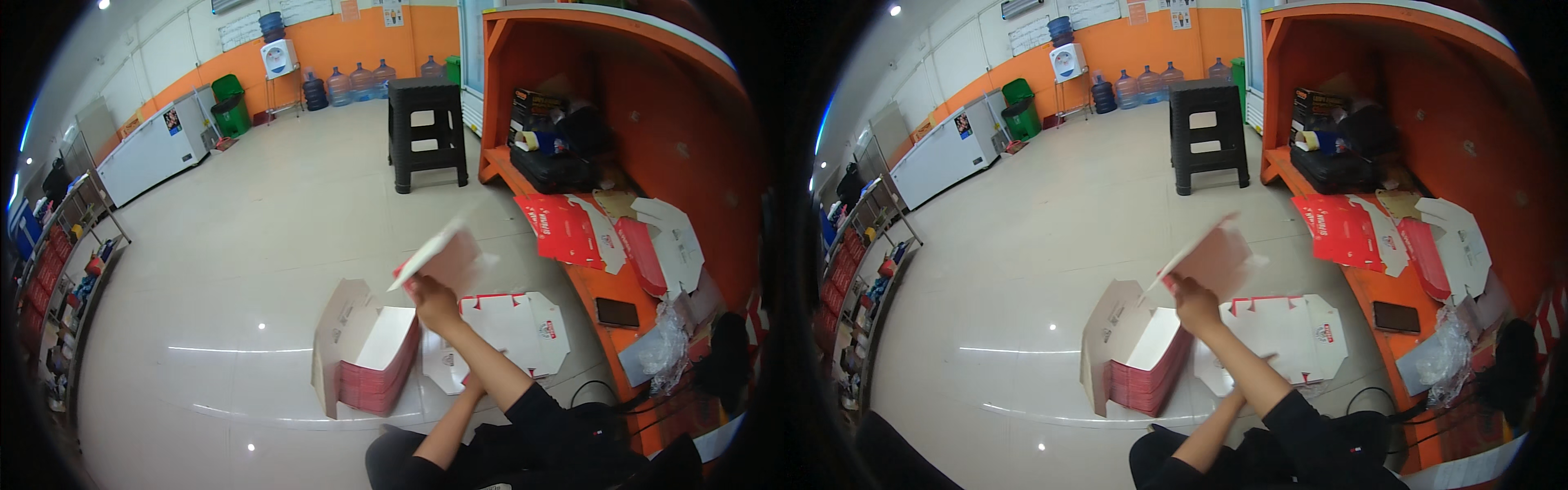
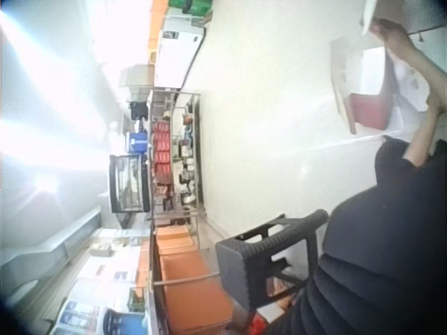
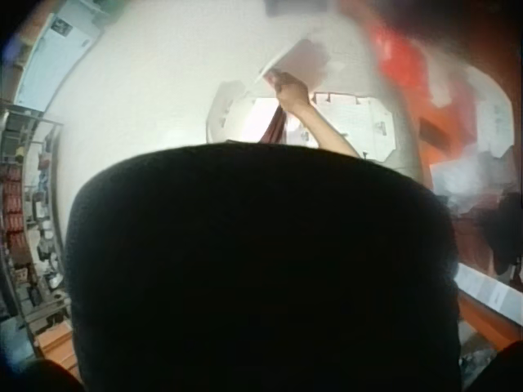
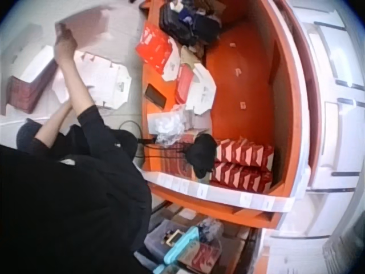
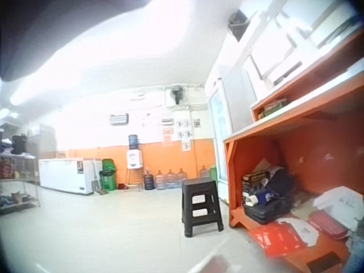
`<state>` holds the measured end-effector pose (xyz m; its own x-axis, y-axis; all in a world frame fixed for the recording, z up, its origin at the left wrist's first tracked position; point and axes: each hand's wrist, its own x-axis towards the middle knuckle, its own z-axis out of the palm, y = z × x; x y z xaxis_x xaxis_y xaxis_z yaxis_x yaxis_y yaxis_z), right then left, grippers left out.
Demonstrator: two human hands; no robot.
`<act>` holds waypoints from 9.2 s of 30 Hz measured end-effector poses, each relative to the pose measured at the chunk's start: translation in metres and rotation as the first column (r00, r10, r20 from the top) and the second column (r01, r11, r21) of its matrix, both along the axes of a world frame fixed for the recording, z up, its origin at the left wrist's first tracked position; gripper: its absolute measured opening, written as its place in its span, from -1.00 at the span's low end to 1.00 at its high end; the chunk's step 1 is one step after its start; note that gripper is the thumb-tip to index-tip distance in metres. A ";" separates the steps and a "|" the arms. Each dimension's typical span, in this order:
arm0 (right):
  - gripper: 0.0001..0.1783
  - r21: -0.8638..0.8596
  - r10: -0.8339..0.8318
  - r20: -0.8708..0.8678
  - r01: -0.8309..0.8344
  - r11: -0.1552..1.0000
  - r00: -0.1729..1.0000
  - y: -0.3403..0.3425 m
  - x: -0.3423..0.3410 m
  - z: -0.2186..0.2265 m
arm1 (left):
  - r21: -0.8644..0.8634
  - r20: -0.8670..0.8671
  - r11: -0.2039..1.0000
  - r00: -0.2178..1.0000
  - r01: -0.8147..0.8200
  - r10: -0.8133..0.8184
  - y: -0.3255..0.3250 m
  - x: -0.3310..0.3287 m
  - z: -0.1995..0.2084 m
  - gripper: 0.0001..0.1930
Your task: The person assembles red and white cardboard boxes by folding flaps and tucking tabs into slots. They handle flat-packed box parts, fold them into shape, and stack the finished boxes on the floor.
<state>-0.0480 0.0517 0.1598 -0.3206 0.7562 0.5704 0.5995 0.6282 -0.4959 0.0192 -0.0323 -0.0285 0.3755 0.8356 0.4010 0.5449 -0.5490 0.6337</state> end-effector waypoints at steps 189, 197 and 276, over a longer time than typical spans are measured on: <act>-0.89 -0.224 -0.076 -0.303 0.007 0.975 0.950 -0.058 0.280 -0.011 | -0.732 0.249 0.664 0.967 0.149 0.059 0.012 -0.007 0.115 -0.80; -0.88 0.050 0.094 -0.147 -0.087 0.995 0.985 -0.070 0.260 -0.014 | -0.656 0.367 0.701 0.930 0.280 -0.028 0.005 -0.008 0.124 -0.64; -0.45 -0.769 0.658 0.125 -0.346 0.537 0.743 -0.058 -0.070 -0.067 | -0.268 -0.555 0.963 0.822 -0.031 -0.128 -0.048 0.096 -0.004 -0.74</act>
<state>-0.1179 -0.0065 0.0931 -0.8269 0.4962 -0.2647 0.5121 0.4697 -0.7191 0.1149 -0.0807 -0.0329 0.5107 0.8519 -0.1163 0.8254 -0.4479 0.3437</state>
